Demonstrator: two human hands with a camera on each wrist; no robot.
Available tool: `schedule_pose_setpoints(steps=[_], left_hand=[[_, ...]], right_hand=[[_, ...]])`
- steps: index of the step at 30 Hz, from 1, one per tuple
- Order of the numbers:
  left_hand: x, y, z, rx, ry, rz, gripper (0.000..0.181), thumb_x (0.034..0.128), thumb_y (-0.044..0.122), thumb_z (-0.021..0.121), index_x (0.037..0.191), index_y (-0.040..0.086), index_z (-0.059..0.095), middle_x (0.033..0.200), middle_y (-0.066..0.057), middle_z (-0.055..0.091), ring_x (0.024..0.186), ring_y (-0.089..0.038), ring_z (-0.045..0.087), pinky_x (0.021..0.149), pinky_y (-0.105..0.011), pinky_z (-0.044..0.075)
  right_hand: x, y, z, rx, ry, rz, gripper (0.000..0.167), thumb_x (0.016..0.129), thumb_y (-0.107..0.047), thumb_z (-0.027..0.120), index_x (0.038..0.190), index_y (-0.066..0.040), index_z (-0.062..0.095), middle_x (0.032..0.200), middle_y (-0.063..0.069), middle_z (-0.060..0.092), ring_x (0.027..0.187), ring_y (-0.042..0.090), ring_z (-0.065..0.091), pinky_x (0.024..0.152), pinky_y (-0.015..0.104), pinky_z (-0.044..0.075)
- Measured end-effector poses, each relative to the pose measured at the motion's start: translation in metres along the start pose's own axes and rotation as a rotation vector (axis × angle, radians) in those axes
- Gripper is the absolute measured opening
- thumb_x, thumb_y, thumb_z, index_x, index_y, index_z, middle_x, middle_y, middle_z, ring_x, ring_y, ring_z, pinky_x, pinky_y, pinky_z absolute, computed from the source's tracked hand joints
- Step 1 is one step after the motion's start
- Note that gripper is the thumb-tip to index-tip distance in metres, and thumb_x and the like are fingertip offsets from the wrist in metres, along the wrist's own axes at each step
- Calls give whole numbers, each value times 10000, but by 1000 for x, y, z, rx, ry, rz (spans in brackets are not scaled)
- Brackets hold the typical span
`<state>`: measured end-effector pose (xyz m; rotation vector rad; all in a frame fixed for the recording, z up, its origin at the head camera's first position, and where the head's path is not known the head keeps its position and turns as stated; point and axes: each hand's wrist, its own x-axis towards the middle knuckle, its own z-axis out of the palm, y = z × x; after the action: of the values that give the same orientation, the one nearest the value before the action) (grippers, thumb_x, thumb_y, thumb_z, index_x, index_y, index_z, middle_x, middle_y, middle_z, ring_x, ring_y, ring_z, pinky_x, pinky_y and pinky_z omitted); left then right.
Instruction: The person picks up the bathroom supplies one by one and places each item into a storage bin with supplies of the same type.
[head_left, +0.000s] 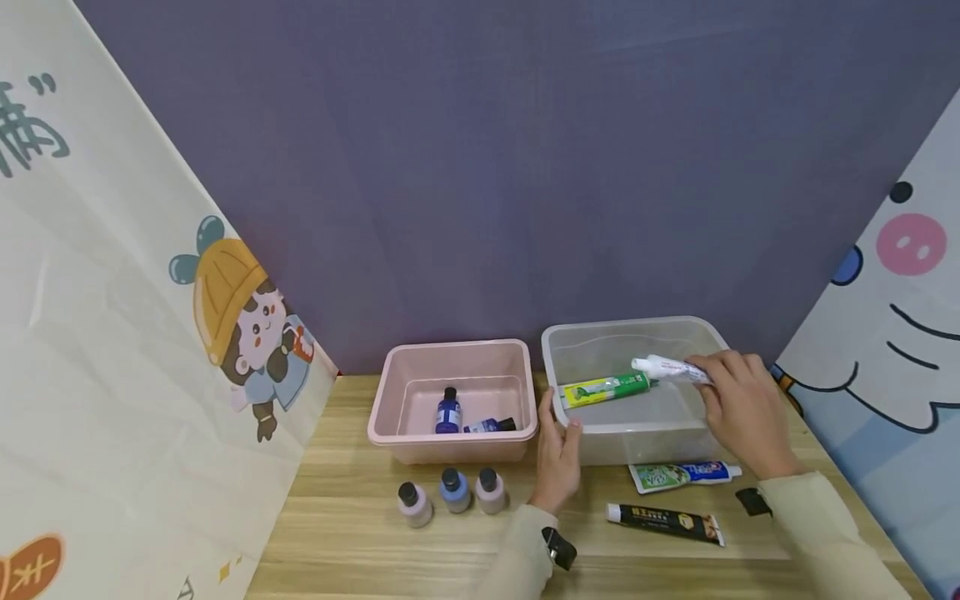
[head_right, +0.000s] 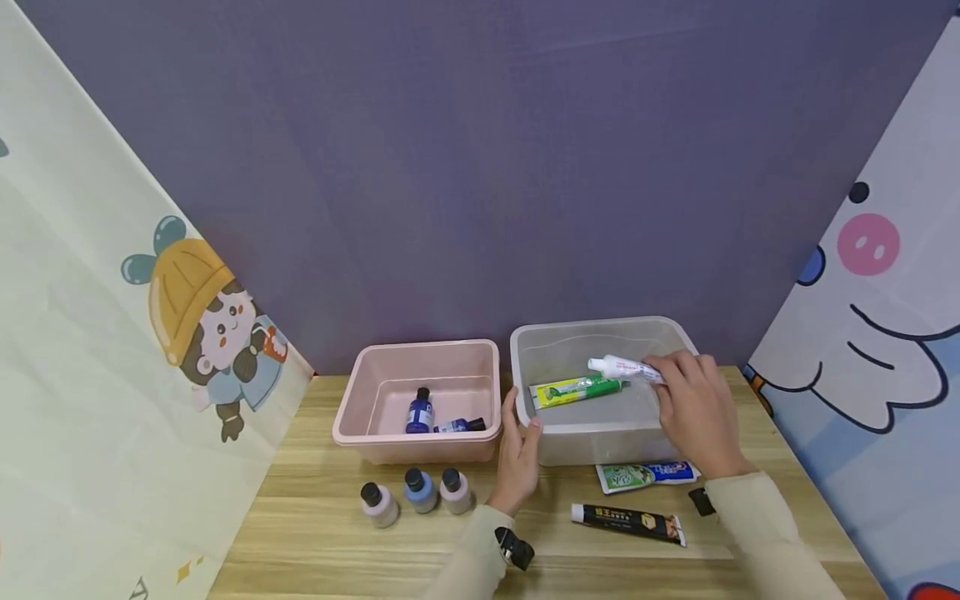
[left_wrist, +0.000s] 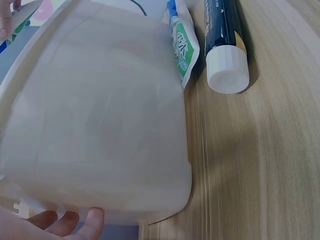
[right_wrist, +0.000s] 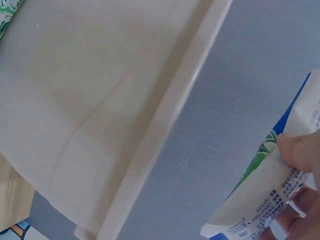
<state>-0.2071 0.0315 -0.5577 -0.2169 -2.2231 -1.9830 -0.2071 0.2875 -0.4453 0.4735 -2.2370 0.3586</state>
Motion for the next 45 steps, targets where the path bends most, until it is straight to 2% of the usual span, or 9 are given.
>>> schedule_pose_setpoints(steps=[5, 11, 20, 27, 37, 45], left_hand=[[0, 0, 1, 3, 6, -9, 643, 1079, 242, 467, 1622, 382, 150, 1671, -39, 314, 1406, -177, 464, 1155, -434, 420], [0, -1, 1, -9, 7, -22, 641, 1082, 263, 462, 1615, 416, 142, 1689, 29, 263, 1484, -196, 389, 1200, -468, 366], [1, -2, 1, -8, 10, 13, 648, 1079, 229, 464, 1623, 379, 146, 1685, 13, 271, 1496, -237, 375, 1211, -498, 344], [1, -2, 1, -4, 6, 30, 643, 1081, 233, 462, 1626, 363, 145, 1680, -70, 295, 1469, -260, 405, 1184, -504, 378], [-1, -6, 1, 14, 20, 26, 620, 1076, 276, 467, 1622, 356, 184, 1677, 17, 298, 1477, -242, 399, 1178, -494, 390], [1, -5, 2, 35, 24, 57, 572, 1075, 279, 467, 1589, 393, 245, 1664, 8, 325, 1460, -284, 420, 1173, -491, 395]], right_hand=[[8, 2, 0, -5, -34, 4, 395, 794, 54, 760, 1170, -41, 687, 1028, 193, 646, 901, 426, 526, 730, 537, 412], [17, 3, -2, -31, -129, 12, 392, 808, 27, 780, 1178, -84, 710, 1036, 143, 681, 909, 385, 562, 671, 512, 433], [27, 11, 2, -38, -222, -61, 374, 805, 14, 795, 1160, -74, 719, 1019, 140, 690, 864, 357, 572, 654, 495, 474], [34, 18, 6, -24, -308, -58, 352, 816, 2, 800, 1148, -82, 726, 1031, 111, 700, 870, 321, 574, 686, 483, 494], [38, 24, 19, 20, -381, -44, 314, 841, -18, 788, 1141, -89, 731, 1036, 110, 710, 989, 360, 617, 762, 535, 541], [43, 27, 24, 13, -407, -63, 300, 835, -24, 791, 1119, -106, 738, 1012, 108, 716, 934, 338, 635, 762, 558, 547]])
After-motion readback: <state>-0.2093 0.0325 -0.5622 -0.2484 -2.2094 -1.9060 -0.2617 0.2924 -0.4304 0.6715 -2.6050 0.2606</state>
